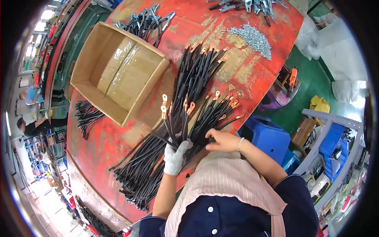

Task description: Manually assembling electrical cables by attaching rubber sleeves and clamps to wire ends.

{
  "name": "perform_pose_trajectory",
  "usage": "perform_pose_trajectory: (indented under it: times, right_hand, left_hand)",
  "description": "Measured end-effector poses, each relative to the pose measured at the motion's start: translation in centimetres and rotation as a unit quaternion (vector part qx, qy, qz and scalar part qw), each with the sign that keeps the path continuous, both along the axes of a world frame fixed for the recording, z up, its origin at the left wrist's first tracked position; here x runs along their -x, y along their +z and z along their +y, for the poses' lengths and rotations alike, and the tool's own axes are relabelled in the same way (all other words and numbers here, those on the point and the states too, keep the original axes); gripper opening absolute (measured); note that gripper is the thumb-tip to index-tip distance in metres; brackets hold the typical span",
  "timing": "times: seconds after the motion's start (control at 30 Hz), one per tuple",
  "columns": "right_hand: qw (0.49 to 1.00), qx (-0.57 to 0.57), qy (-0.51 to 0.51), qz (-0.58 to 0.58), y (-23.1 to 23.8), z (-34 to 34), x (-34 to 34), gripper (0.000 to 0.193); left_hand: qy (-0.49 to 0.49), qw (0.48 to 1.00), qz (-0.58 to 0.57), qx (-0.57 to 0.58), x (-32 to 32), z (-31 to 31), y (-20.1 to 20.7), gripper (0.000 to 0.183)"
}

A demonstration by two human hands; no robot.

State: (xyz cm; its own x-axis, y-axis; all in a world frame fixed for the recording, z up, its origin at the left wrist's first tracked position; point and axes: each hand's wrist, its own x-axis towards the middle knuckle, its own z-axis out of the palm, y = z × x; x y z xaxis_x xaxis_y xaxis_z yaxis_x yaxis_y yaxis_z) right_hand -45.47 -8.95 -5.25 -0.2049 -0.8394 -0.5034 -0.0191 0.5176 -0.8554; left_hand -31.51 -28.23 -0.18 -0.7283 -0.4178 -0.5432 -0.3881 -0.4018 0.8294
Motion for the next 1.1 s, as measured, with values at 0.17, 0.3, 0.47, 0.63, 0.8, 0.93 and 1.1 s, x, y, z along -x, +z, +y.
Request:
perform_pose_trajectory:
  times: [0.17, 0.3, 0.47, 0.63, 0.8, 0.93, 1.1]
  right_hand:
    - [0.949, 0.186, -0.174, 0.184, 2.9, 0.1, 4.2, 0.031]
    - [0.877, 0.259, -0.389, -0.11, 5.7, -0.9, 6.5, 0.034]
    - [0.765, 0.32, -0.473, -0.298, 7.2, -2.5, 7.2, 0.033]
    - [0.757, 0.321, -0.483, -0.3, 6.7, -3.4, 6.9, 0.029]
    - [0.838, 0.318, -0.41, -0.168, 7.7, -3.0, 7.7, 0.033]
    - [0.876, 0.243, -0.362, -0.207, 7.2, -2.3, 10.2, 0.041]
    - [0.917, 0.233, -0.262, -0.192, 6.2, -2.1, 9.0, 0.039]
  left_hand:
    - [-0.009, 0.999, 0.029, -0.024, 0.2, 0.3, 0.5, 0.03]
    - [-0.008, 1.0, 0.011, -0.007, 0.7, 1.0, 0.9, 0.024]
    - [-0.021, 1.0, -0.016, 0.004, 0.4, 1.2, 0.6, 0.022]
    - [-0.055, 0.997, -0.032, 0.042, -0.1, 1.0, -0.1, 0.023]
    - [-0.047, 0.999, -0.02, 0.017, 0.0, 1.0, 0.1, 0.022]
    - [-0.043, 0.998, -0.033, -0.009, -0.2, 0.5, 0.5, 0.023]
    - [-0.012, 0.999, -0.04, -0.005, 0.0, 0.5, -0.7, 0.024]
